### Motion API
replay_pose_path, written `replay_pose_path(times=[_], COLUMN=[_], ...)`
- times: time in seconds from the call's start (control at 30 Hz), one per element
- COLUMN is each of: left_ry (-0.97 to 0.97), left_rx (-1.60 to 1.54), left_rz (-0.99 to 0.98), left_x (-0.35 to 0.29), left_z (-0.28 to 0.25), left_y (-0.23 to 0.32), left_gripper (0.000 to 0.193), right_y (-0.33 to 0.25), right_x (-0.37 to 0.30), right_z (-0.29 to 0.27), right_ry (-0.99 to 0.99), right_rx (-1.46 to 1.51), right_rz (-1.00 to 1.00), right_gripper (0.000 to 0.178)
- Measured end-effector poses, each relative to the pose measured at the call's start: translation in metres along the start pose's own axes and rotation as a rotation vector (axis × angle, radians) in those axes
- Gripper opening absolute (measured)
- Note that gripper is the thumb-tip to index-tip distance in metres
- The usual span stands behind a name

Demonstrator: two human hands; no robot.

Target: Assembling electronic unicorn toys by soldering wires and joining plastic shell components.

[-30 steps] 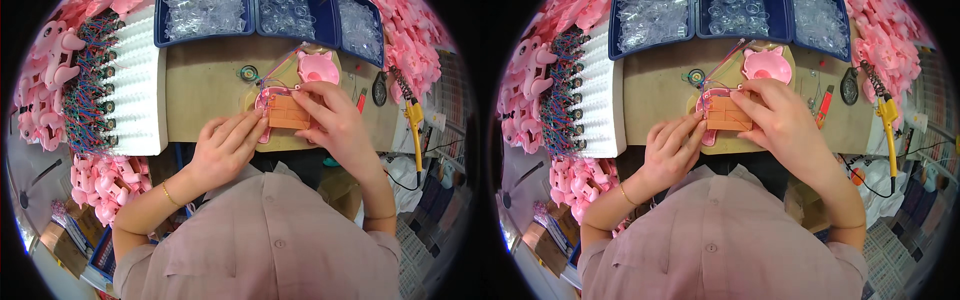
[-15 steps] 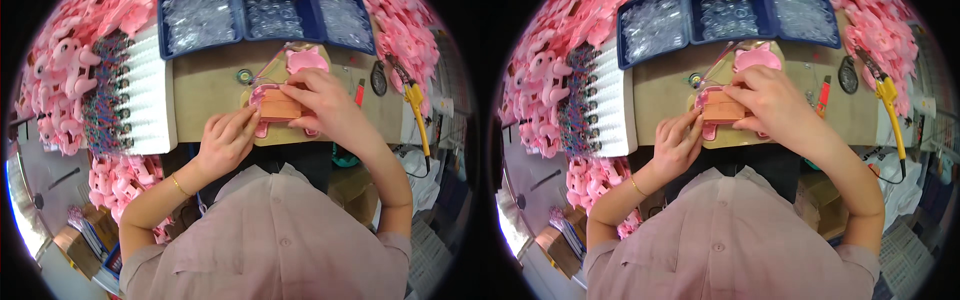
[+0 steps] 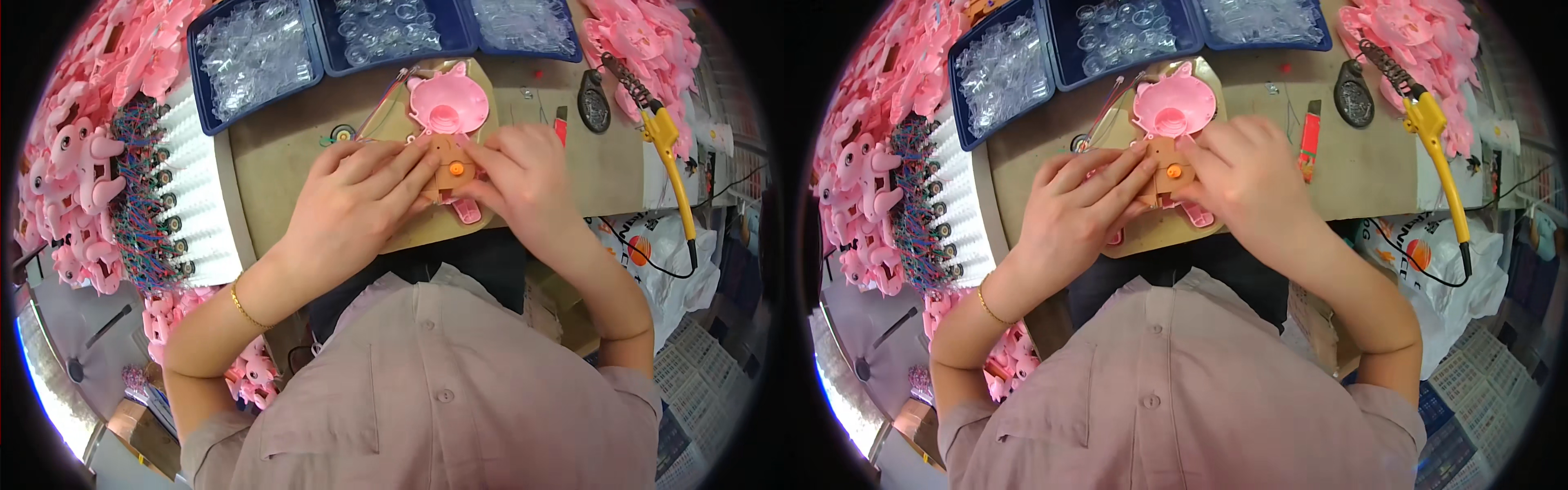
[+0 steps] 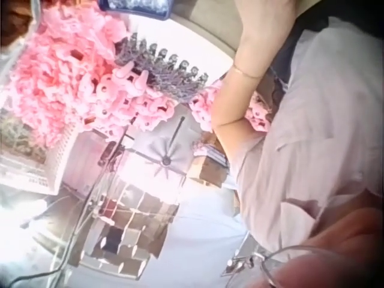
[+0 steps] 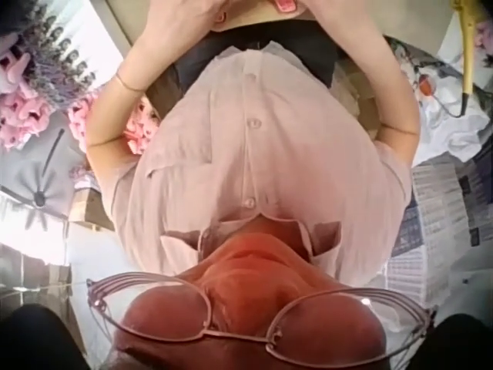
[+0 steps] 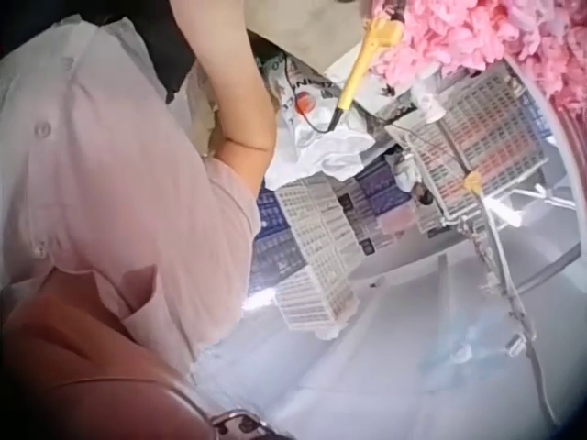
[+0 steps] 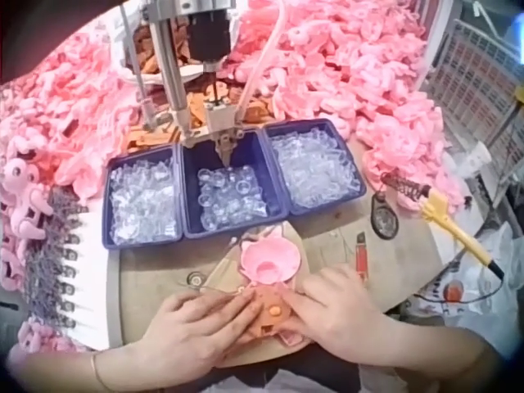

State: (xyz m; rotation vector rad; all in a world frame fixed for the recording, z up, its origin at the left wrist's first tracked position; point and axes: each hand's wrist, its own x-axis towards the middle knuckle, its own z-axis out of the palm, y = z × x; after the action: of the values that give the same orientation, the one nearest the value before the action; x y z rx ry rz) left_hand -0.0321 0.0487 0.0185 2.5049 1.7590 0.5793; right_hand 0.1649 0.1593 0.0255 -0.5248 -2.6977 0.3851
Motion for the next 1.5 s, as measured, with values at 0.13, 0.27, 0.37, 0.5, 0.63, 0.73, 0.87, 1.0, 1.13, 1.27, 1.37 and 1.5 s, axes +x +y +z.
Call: replay_pose_path(times=[0.13,0.27,0.37,0.5,0.63,0.73,0.87,1.0,1.13,1.27,1.37,1.5], left_ry=[-0.023,-0.007,-0.022,0.014,-0.008,-0.023,0.018,0.052,0.202,0.055,0.101,0.054], left_rx=[0.019,0.003,0.037,-0.003,-0.117,-0.086,0.019,-0.095,-0.223,-0.56,-0.569,-0.456], left_rz=[0.032,0.023,0.041,-0.018,-0.047,-0.027,-0.004,-0.096,-0.394,-0.92,-0.792,-0.534], left_x=[0.002,0.0,0.001,0.0,0.002,0.002,-0.004,-0.008,-0.021,-0.021,-0.004,0.009], left_z=[-0.003,0.001,-0.002,0.002,-0.002,-0.003,0.003,0.005,-0.012,-0.011,-0.002,-0.011], left_y=[-0.001,-0.001,0.001,0.002,-0.002,-0.002,0.005,0.01,-0.006,-0.025,-0.022,-0.022], left_gripper=[0.038,0.039,0.039,0.037,0.036,0.04,0.041,0.037,0.028,0.019,0.02,0.015], right_y=[0.008,0.0,-0.01,-0.042,-0.036,-0.016,-0.013,0.001,-0.005,0.0,0.01,-0.02], right_x=[0.007,0.01,0.008,0.003,0.002,0.002,0.012,0.022,0.055,0.096,0.098,0.068], right_z=[-0.005,-0.001,0.006,0.02,0.008,-0.008,-0.01,-0.017,-0.024,0.015,0.023,-0.014], right_ry=[-0.08,-0.009,-0.008,0.146,0.149,0.005,-0.121,-0.232,-0.061,0.013,-0.123,-0.288], right_rx=[0.143,0.173,0.116,-0.073,0.103,-0.022,-0.055,0.109,0.181,0.007,-0.137,-0.059], right_rz=[0.064,0.073,0.139,0.39,0.447,0.23,0.087,0.124,0.085,-0.218,-0.433,-0.122], right_gripper=[0.037,0.024,0.019,0.016,0.027,0.039,0.039,0.033,0.027,0.024,0.019,0.015])
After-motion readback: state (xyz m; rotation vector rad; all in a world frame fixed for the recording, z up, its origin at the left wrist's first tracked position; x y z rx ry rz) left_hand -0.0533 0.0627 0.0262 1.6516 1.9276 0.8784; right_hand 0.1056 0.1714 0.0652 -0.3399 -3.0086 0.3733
